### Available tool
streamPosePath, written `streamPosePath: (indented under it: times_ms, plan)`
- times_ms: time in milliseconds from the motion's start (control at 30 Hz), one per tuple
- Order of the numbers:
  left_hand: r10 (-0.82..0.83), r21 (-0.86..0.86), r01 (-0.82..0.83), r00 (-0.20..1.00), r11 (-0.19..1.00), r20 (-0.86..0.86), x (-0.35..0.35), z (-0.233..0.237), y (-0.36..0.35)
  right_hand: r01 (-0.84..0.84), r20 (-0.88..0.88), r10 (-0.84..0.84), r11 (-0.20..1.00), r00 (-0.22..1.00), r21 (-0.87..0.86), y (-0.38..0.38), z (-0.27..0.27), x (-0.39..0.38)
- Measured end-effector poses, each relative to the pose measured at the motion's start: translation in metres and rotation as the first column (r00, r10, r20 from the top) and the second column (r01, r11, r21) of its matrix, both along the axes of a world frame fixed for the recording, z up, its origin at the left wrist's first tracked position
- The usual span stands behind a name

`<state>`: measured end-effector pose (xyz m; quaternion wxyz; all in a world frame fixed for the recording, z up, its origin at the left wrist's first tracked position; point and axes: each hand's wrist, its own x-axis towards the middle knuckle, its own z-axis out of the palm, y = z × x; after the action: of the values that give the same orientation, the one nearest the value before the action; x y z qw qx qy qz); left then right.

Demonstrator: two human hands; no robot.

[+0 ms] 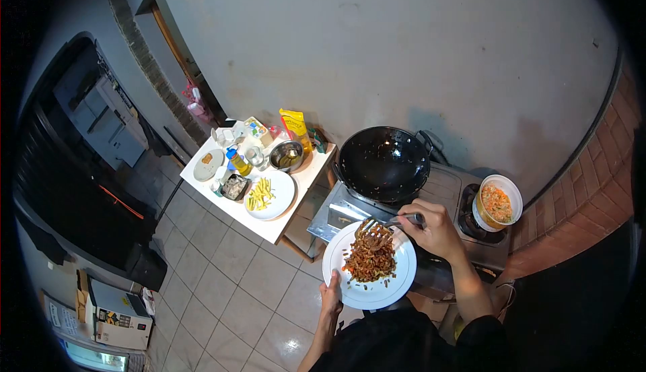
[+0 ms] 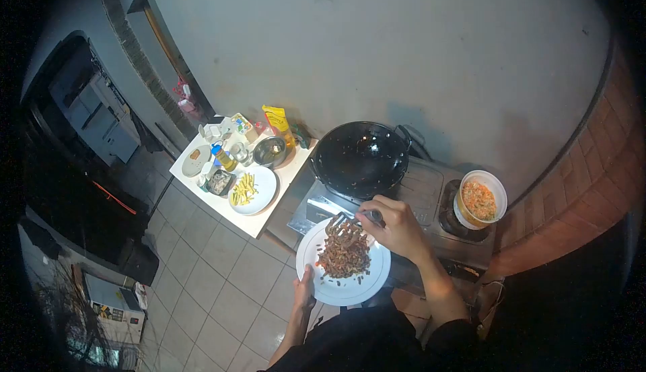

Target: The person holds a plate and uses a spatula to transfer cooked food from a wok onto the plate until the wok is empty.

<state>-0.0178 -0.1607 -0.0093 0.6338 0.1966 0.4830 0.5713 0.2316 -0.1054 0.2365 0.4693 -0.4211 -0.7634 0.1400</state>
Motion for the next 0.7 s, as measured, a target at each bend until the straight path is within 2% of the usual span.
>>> streamPosePath:
  times_ms: [100, 167, 233, 300, 367, 433, 467, 500, 567, 633, 700]
  plan:
    - [-0.005, 0.011, 0.005, 1.0, 1.0, 0.019, 0.0, -0.004, 0.005, 0.029, -0.021, -0.028, 1.0, 0.999, 0.006, 0.006, 0.0, 0.005]
    - [-0.006, 0.021, 0.005, 0.999, 1.0, 0.037, 0.001, -0.009, 0.005, 0.1, -0.095, -0.091, 0.991, 0.991, 0.089, 0.013, 0.001, 0.01]
    - [-0.01, 0.014, 0.009, 1.0, 1.0, 0.014, 0.002, -0.007, 0.008, 0.128, -0.114, -0.119, 0.989, 0.986, 0.074, 0.021, 0.005, 0.017]
    - [-0.005, 0.01, 0.005, 1.0, 1.0, 0.009, 0.003, -0.008, 0.011, 0.276, -0.202, -0.262, 0.96, 0.944, 0.046, 0.035, 0.004, 0.024]
    - [0.002, 0.006, -0.002, 1.0, 1.0, 0.009, 0.004, -0.011, 0.014, 0.302, -0.212, -0.288, 0.953, 0.934, 0.034, 0.059, -0.002, 0.033]
    - [0.01, -0.009, -0.01, 0.999, 1.0, -0.035, 0.004, -0.017, 0.017, 0.334, -0.215, -0.301, 0.932, 0.929, 0.141, 0.082, -0.007, 0.038]
    - [0.009, -0.007, -0.01, 0.999, 1.0, -0.034, 0.003, -0.019, 0.02, 0.332, -0.22, -0.313, 0.942, 0.924, 0.053, 0.09, -0.007, 0.036]
    - [0.016, -0.002, -0.016, 0.999, 1.0, -0.038, 0.003, -0.022, 0.022, 0.332, -0.219, -0.313, 0.942, 0.924, 0.055, 0.099, -0.014, 0.035]
    - [0.023, 0.0, -0.023, 0.999, 1.0, -0.042, 0.005, -0.023, 0.023, 0.268, -0.07, -0.263, 0.96, 0.962, 0.08, 0.12, -0.038, 0.035]
    - [0.037, 0.016, -0.037, 0.999, 0.999, -0.008, 0.008, -0.02, 0.027, 0.207, 0.066, -0.205, 0.978, 0.976, -0.026, 0.129, -0.053, 0.035]
    - [0.037, 0.007, -0.037, 0.999, 0.999, -0.023, 0.009, -0.018, 0.029, 0.187, 0.133, -0.179, 0.981, 0.975, -0.05, 0.137, -0.064, 0.034]
